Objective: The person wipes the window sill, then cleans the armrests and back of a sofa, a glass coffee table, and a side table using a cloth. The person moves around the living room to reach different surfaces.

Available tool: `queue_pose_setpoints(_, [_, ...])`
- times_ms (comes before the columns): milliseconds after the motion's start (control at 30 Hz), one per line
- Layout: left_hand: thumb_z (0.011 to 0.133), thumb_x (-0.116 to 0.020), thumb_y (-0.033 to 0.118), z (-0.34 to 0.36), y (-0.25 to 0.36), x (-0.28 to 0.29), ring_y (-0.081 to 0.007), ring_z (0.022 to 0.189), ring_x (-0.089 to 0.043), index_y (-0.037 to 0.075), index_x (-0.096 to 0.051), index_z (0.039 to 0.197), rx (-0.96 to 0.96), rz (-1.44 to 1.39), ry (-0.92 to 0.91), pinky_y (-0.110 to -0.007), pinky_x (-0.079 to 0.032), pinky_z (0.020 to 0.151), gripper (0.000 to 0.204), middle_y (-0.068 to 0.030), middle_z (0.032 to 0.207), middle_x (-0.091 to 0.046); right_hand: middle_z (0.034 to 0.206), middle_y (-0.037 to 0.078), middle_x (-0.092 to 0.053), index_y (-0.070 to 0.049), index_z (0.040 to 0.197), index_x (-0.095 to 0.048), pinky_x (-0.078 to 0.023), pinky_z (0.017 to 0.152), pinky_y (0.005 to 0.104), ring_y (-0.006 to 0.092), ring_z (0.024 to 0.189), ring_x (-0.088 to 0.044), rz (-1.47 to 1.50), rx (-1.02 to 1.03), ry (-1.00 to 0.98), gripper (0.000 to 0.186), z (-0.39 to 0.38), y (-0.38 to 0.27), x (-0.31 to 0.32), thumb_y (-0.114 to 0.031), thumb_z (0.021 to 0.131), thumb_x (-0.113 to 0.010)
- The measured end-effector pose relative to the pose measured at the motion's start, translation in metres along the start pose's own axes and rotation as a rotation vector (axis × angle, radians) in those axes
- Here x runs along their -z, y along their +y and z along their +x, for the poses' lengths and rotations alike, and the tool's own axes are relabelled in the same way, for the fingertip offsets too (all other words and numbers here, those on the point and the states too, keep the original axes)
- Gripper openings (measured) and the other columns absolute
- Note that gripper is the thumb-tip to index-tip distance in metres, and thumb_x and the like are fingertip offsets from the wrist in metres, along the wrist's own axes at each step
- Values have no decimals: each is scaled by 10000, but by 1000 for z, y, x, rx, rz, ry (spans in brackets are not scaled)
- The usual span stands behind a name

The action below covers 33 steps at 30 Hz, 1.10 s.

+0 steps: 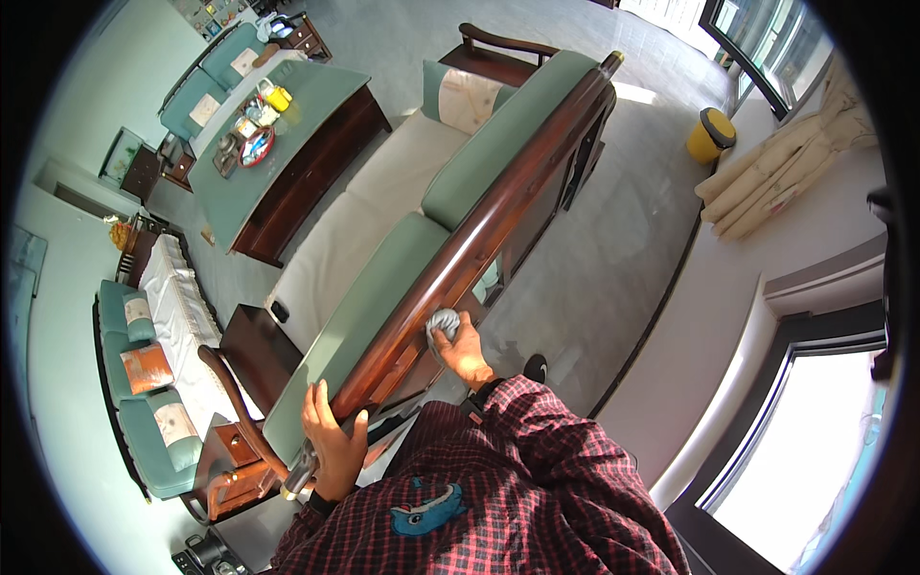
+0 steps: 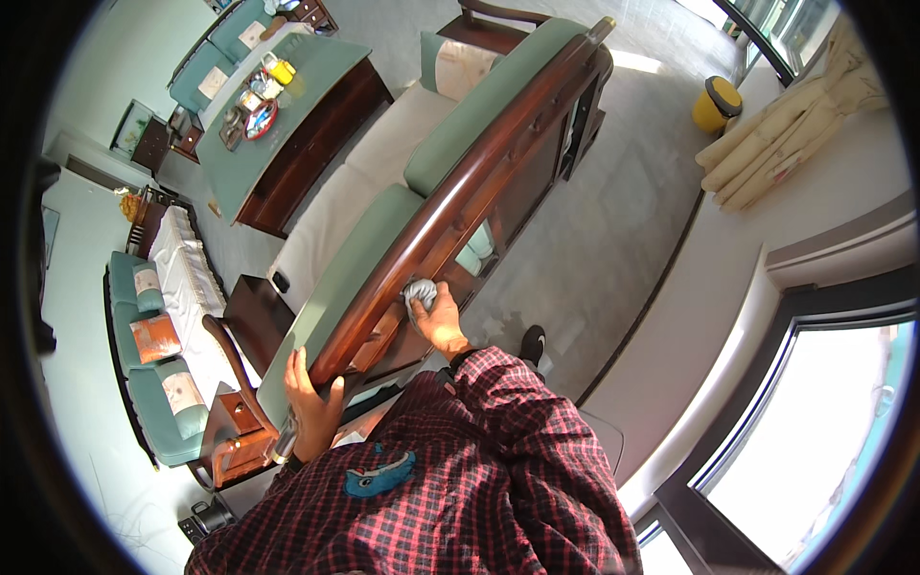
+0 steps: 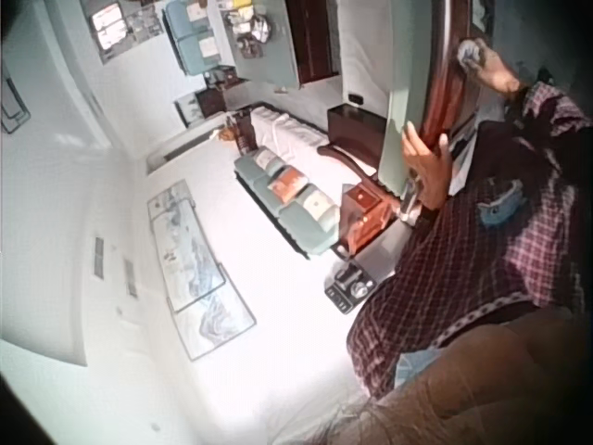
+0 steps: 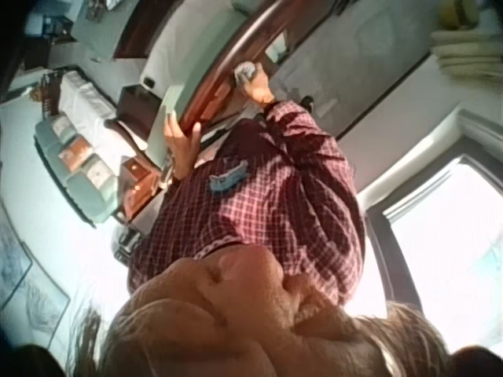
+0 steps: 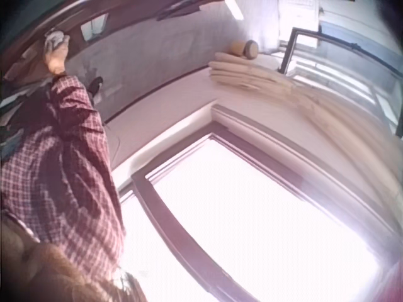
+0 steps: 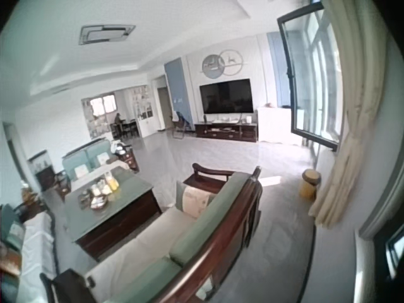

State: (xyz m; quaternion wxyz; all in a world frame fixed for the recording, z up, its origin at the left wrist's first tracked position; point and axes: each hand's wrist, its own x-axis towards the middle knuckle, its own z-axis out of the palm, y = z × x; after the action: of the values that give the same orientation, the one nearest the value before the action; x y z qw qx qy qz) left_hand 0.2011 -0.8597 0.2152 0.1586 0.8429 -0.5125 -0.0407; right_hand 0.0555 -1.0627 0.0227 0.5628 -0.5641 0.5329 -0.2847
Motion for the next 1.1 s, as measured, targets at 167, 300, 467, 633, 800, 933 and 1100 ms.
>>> queue_pose_setpoints(167, [871, -754, 264, 55, 40, -12, -495, 1399, -389, -33, -409, 1511, -141, -38, 62, -560, -312, 1182, 786, -323, 1525, -395, 1081, 313, -699, 38, 1211, -551, -540, 911, 474, 475, 1045, -686, 104, -97, 243, 531, 50, -11, 39, -320, 889, -772])
queue_pose_setpoints(300, [902, -722, 262, 103, 60, -32, -504, 1332, -454, -34, -429, 1489, -249, -23, 28, -548, -402, 1121, 719, -326, 1466, -453, 1039, 272, -700, 16, 1207, -543, -527, 899, 481, 438, 996, -696, 206, 14, 665, 457, 137, -16, 104, -278, 913, -733])
queue_pose_setpoints(467, [946, -653, 239, 109, 70, -36, -473, 1283, -514, -13, -463, 1472, -249, 26, -102, -520, -460, 1064, 613, -262, 1434, -521, 1227, 329, -612, 44, 1244, -516, -485, 995, 500, 482, 1152, -601, 228, -24, 568, 549, 236, -20, 145, -291, 891, -769])
queue_pose_setpoints(633, [1017, -587, 349, 108, 74, -30, -454, 1204, -580, -10, -496, 1448, -266, -46, -91, -494, -508, 996, 568, -238, 1352, -587, 1101, 313, -669, 33, 1309, -420, -518, 925, 489, 504, 1059, -643, -207, 216, 499, 595, 188, 7, 99, -269, 918, -751])
queue_pose_setpoints(800, [1047, -533, 461, 109, 78, -27, -454, 1115, -625, -10, -507, 1442, -258, -9, -99, -491, -539, 925, 616, -230, 1300, -617, 1065, 309, -694, 63, 1328, -453, -540, 857, 499, 482, 1006, -685, 93, -16, 105, 639, 122, 9, 95, -297, 913, -779])
queue_pose_setpoints(933, [1054, -512, 477, 107, 77, -27, -442, 1073, -647, -16, -511, 1442, -271, -15, -72, -485, -552, 876, 627, -225, 1251, -640, 1208, 251, -631, -5, 1305, -537, -493, 982, 481, 431, 1151, -603, 38, 238, 326, 530, 91, -51, 143, -94, 840, -774])
queue_pose_setpoints(1100, [1058, -503, 478, 108, 69, -33, -446, 1058, -647, -16, -516, 1436, -305, -13, -41, -486, -552, 871, 622, -231, 1215, -648, 1472, 208, -470, -162, 1440, -561, -395, 1113, 567, 437, 1391, -445, -291, 966, 13, 821, 39, -143, 141, -2, 665, -775])
